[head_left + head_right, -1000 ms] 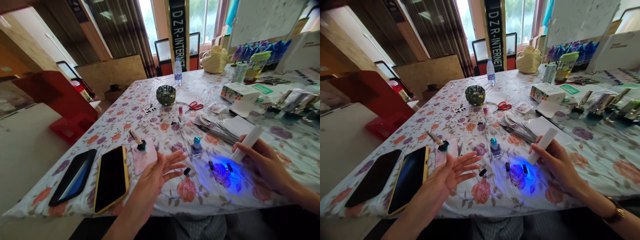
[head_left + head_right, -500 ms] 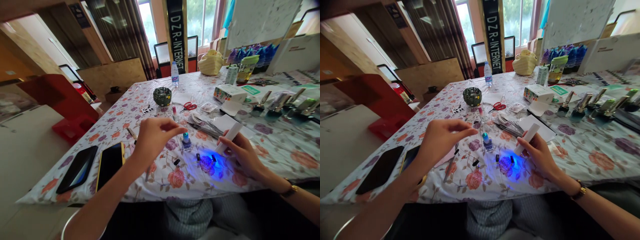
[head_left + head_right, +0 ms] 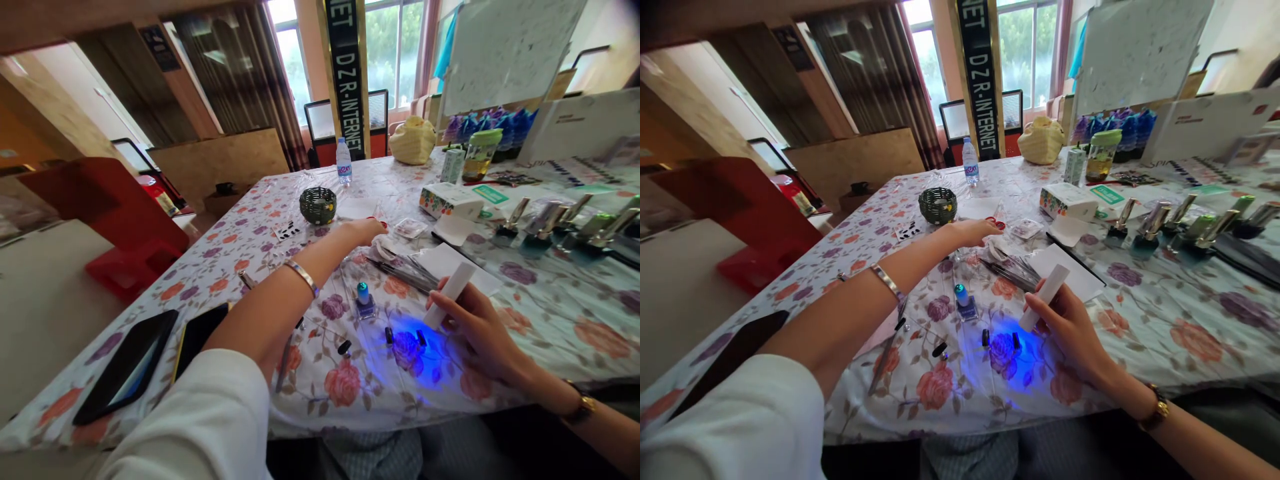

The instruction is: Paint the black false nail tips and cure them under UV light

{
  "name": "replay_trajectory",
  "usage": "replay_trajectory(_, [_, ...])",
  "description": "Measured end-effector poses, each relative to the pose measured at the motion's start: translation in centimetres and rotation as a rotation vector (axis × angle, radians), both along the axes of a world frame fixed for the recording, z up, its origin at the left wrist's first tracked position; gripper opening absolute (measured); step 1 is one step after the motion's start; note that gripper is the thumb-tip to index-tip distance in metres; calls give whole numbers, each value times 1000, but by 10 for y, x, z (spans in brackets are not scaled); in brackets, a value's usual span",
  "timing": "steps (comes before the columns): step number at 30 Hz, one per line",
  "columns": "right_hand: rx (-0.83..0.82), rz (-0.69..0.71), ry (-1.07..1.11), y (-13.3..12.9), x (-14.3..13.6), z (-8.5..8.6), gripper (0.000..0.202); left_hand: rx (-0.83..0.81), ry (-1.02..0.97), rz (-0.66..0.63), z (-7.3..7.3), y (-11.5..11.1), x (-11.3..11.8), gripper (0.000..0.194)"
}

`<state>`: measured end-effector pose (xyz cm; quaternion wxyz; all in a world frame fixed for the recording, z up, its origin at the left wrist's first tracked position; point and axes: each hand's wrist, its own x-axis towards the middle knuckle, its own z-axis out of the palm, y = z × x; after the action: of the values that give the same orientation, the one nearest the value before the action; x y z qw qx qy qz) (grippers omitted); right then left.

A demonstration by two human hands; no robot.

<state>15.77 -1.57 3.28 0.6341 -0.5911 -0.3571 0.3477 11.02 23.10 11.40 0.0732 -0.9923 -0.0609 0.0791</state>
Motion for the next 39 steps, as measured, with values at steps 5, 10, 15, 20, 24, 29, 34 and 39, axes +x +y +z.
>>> replay_trajectory(5, [-10, -10, 11, 2, 2, -3, 27, -39, 136, 61, -13, 16, 17, 30])
replay_trajectory(10, [-9, -6, 9, 1, 3, -2, 28, -76, 174, 118, -17, 23, 20, 32])
replay_trajectory(15, [-34, -7, 12, 0, 2, 1, 28, -137, 171, 199, -16, 22, 16, 33])
replay_trajectory(20, [-27, -4, 13, 0, 1, 4, 27, -253, 193, 328, -3, 7, 12, 33])
replay_trajectory(24, [-28, 7, 36, 0, 0, 4, 28, -375, 220, 455, 15, -7, 5, 32])
replay_trajectory(29, [-11, 10, 46, 1, 1, 3, 28, -552, 176, 549, 32, -11, 0, 31])
replay_trajectory(34, [4, 15, 53, 1, 1, 4, 27, -685, 59, 610, 24, -8, 3, 31])
replay_trajectory(39, [10, 14, 47, 1, 1, 2, 29, -726, 16, 649, 13, -9, 9, 32])
